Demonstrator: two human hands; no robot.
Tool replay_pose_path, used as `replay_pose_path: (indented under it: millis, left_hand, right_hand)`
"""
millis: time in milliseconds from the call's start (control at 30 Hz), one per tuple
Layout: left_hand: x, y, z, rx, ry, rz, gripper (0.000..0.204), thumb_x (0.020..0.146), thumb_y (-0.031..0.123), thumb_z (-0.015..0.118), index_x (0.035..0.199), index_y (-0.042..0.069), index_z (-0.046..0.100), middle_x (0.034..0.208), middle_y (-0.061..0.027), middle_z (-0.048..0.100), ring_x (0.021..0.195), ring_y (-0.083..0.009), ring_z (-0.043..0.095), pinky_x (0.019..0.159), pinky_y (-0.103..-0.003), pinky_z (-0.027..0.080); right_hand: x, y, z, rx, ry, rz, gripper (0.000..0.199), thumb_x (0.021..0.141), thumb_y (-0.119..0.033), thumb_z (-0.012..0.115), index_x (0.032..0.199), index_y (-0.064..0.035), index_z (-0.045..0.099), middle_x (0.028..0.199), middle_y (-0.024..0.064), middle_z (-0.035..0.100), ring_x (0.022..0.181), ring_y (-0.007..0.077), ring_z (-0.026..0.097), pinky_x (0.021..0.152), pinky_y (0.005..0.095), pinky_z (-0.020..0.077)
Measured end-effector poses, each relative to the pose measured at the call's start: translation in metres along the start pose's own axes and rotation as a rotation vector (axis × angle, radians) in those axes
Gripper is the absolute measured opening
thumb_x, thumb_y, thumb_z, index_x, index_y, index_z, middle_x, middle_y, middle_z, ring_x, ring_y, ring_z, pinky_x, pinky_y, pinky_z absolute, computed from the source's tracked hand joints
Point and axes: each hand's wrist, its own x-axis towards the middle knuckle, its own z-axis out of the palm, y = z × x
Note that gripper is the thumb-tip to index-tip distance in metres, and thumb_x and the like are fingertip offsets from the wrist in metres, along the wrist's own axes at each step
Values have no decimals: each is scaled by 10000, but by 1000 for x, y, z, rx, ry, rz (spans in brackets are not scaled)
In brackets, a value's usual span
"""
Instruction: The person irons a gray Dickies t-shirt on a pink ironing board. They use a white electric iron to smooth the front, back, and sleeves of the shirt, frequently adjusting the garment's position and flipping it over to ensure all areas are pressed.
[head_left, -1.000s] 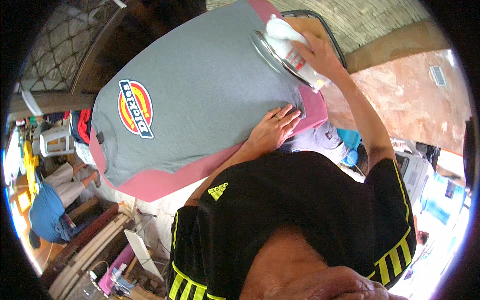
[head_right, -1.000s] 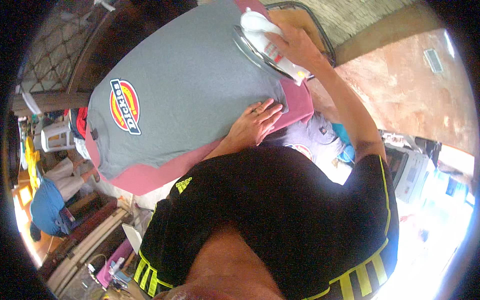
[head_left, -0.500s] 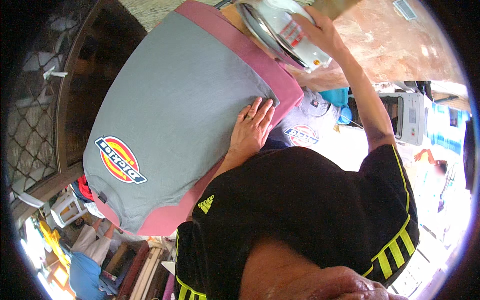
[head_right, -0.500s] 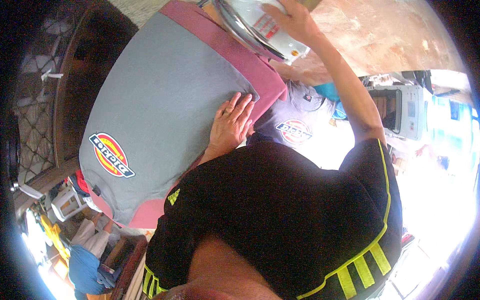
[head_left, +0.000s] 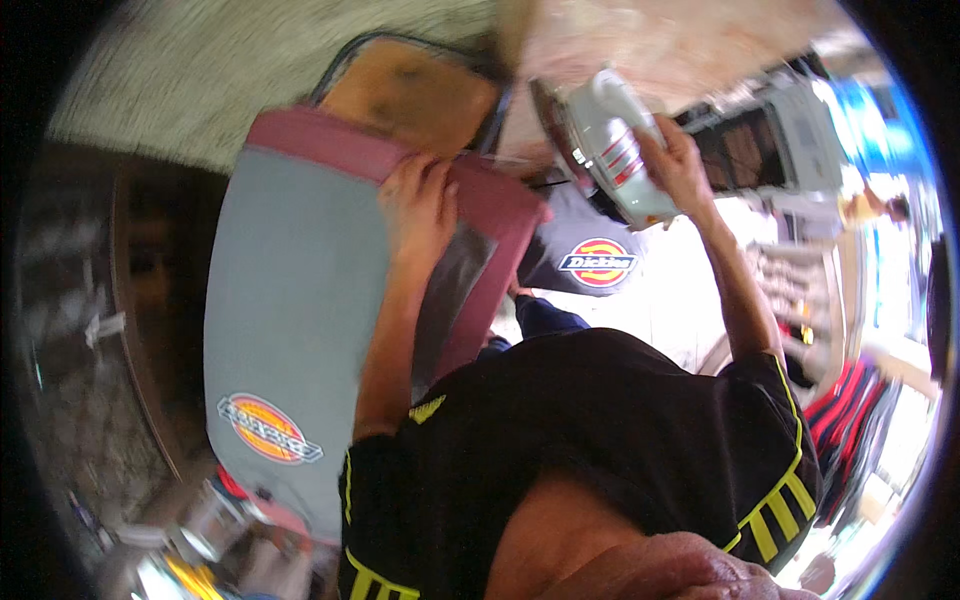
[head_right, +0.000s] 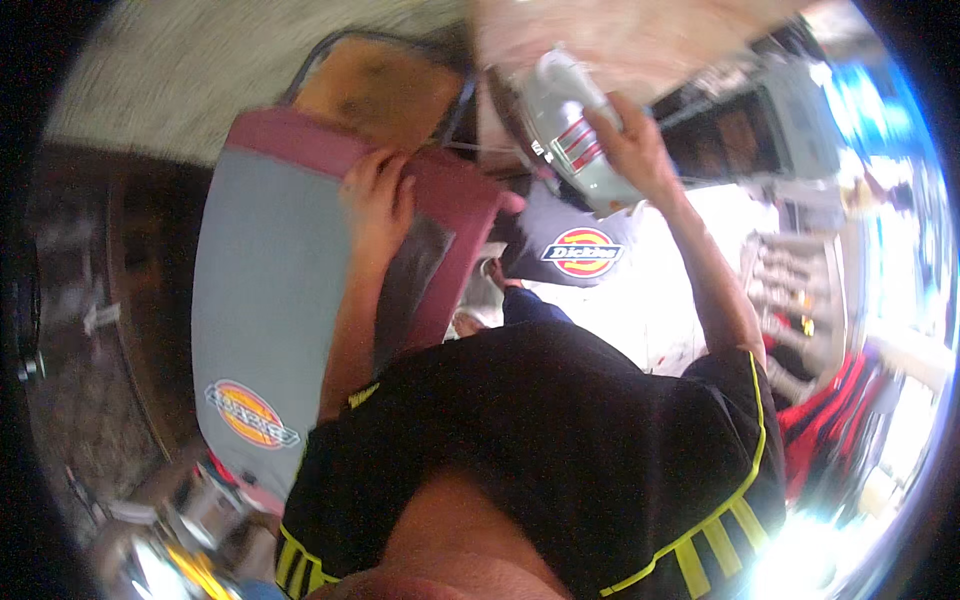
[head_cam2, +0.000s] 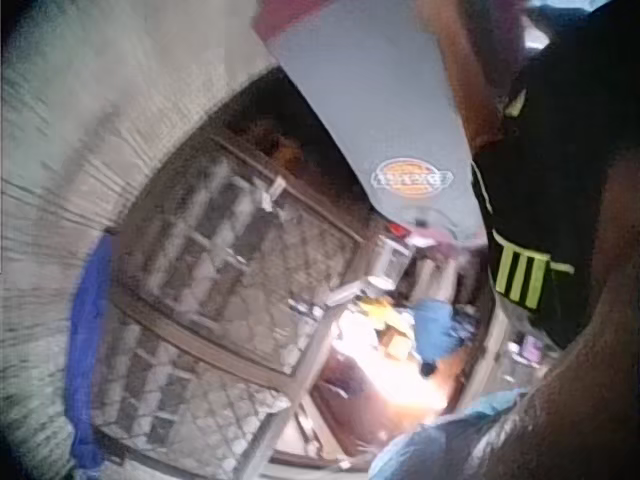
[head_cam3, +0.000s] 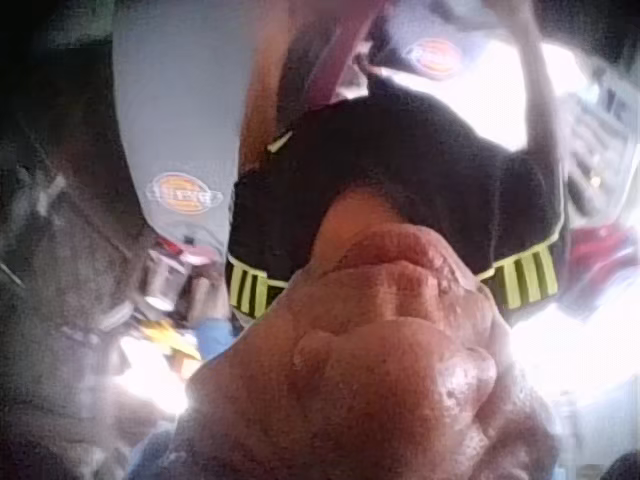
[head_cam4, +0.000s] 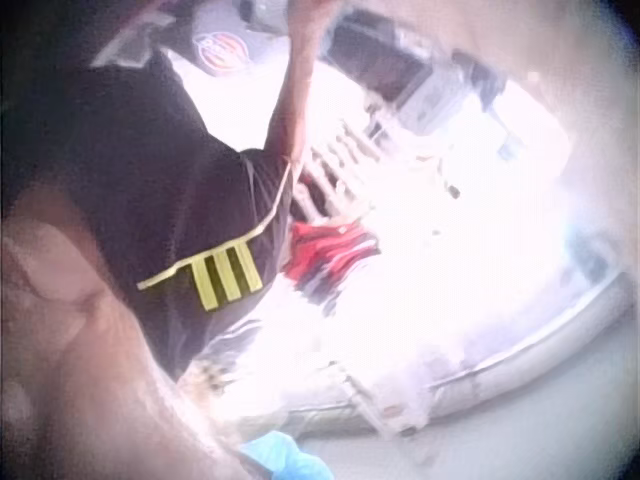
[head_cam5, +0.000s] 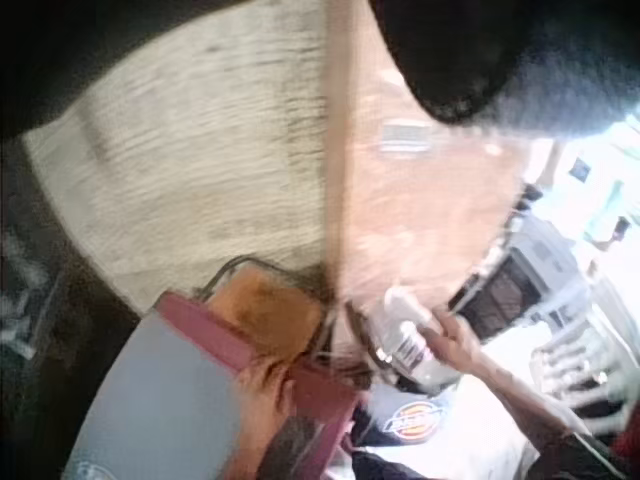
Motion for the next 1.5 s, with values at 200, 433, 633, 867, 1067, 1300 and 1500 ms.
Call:
replay_pose_path:
  millis: [200,433,633,867,1067,1300,1500]
  left_hand:
    - [-10,-9,-1,31,-32,48,290,941,209,627,1165,26,653,1248,-161,599,1144,-389,565,964,-502,444]
    - [-48,17,-25,248,137,-123,589,970,373,559,1414,3,449,1449,-207,451,1321,-431,422,1051,-549,353]
    - [-134,59,-39,488,-198,-439,787,914,461,591,1488,-17,344,1593,-216,260,1463,-435,225,1128,-614,200]
    - [-148,86,-48,301,-151,-426,612,951,360,533,1404,-42,444,1553,-204,316,1435,-430,281,1122,-599,243]
    - [-159,87,-43,127,-136,-349,495,958,270,544,1372,3,498,1543,-155,341,1433,-380,302,1129,-572,263]
    - [-153,88,-44,101,-126,-342,408,932,259,612,1332,181,594,1530,-83,381,1430,-328,320,1141,-541,269]
    - [-161,80,-39,76,-45,-292,329,912,233,636,1223,131,671,1418,-60,535,1391,-278,406,1140,-500,292]
  right_hand:
    - [-61,27,-2,-79,37,-8,333,943,-293,662,1066,13,621,909,171,627,847,248,626,754,382,492]
    - [-116,-45,-8,45,-78,-53,364,953,-340,640,1048,9,607,846,161,629,800,257,629,702,402,475]
    - [-87,-118,52,54,-346,-182,352,957,-290,629,1124,18,607,899,159,690,839,165,646,723,369,515]
    - [-10,-172,191,-111,-481,-718,375,937,-326,650,1079,17,598,776,202,646,675,324,646,633,419,507]
    - [43,-196,303,-168,-237,-1102,362,967,-309,612,1155,-3,570,897,234,662,762,395,661,669,442,515]
    - [157,-257,377,-384,-256,-799,505,972,-417,493,1046,61,640,929,335,667,896,486,656,823,547,503]
    - [112,-190,320,-313,-266,-1211,424,982,-359,552,1190,10,584,919,248,673,831,378,668,765,452,518]
